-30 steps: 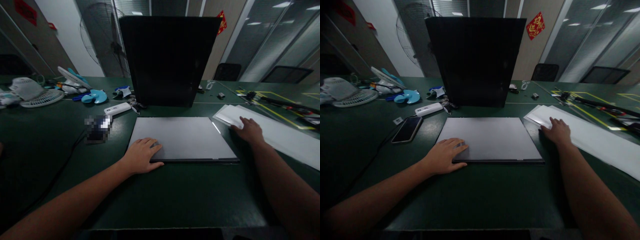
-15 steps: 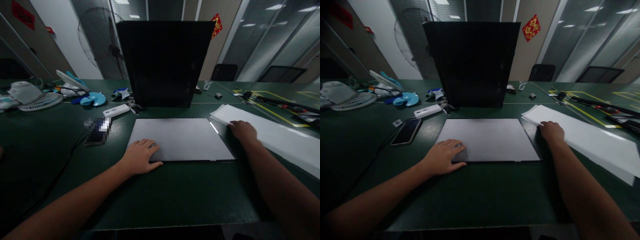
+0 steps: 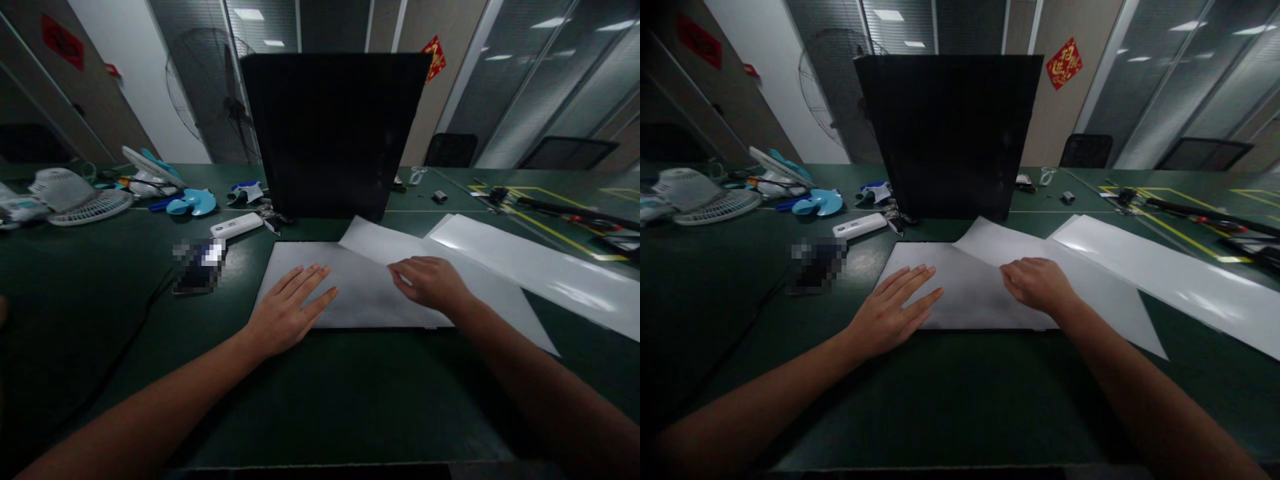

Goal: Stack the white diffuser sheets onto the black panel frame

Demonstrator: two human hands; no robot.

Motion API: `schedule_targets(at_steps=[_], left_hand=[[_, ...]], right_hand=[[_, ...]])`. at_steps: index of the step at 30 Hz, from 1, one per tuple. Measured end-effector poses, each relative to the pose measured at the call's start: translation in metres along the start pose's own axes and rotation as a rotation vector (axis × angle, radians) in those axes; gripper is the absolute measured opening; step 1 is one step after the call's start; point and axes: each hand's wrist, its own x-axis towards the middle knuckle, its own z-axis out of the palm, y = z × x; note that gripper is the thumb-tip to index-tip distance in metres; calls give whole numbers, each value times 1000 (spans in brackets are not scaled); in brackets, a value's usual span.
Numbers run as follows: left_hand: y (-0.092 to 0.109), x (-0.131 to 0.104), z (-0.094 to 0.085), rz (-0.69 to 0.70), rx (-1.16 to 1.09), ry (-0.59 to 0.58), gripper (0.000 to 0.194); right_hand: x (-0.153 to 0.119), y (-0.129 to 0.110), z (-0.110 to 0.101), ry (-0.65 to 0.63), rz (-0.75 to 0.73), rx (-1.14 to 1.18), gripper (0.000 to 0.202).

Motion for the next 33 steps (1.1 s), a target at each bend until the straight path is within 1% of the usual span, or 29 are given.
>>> schedule_targets(at_steps=[2, 4, 6, 8, 9, 10, 11, 12, 14, 15, 17, 18, 20, 22, 24, 27, 29, 33], left_hand=[[0, 0, 0, 37, 39, 29, 57], [-1, -1, 1, 81, 54, 36, 55], [-3, -2, 3, 133, 53, 29, 44], [-4, -2, 4, 156, 51, -3, 34], [-4, -1, 4, 147, 51, -36, 30], [-3, -1, 3, 125, 52, -73, 27], [-3, 0, 1, 93, 54, -111, 25], [-2, 1, 0, 58, 57, -140, 22], [0, 3, -4, -8, 71, -165, 16], [1, 3, -6, -39, 84, -163, 13], [3, 4, -8, -97, 111, -170, 11], [3, 5, -9, -120, 120, -183, 12], [3, 6, -11, -151, 122, -219, 14], [3, 6, -12, -166, 113, -241, 16], [4, 6, -13, -177, 104, -245, 17], [4, 6, -15, -186, 90, -248, 18], [4, 5, -16, -192, 84, -265, 19], [4, 4, -15, -204, 20, -318, 26]], right_hand=[[4, -33, -3, 21, -193, 34, 34], [6, -61, -4, 36, -313, 81, 32], [6, -78, -4, 39, -385, 146, 31], [7, -81, -3, 35, -398, 200, 32], [7, -78, -2, 35, -372, 221, 33], [8, -70, -1, 40, -316, 238, 35], [8, -59, 1, 46, -227, 244, 36], [8, -45, 3, 56, -107, 233, 38], [6, -11, 9, 53, 191, 152, 42], [3, 9, 12, 37, 347, 91, 45], [-5, 47, 19, -39, 618, 1, 51], [-11, 65, 22, -76, 725, -21, 52], [-22, 92, 29, -132, 852, -22, 51], [-30, 109, 35, -152, 898, 19, 50], [-33, 115, 40, -150, 904, 62, 50], [-29, 110, 45, -130, 874, 119, 54], [-24, 104, 49, -132, 850, 149, 61], [-19, 96, 54, -226, 805, 118, 80]])
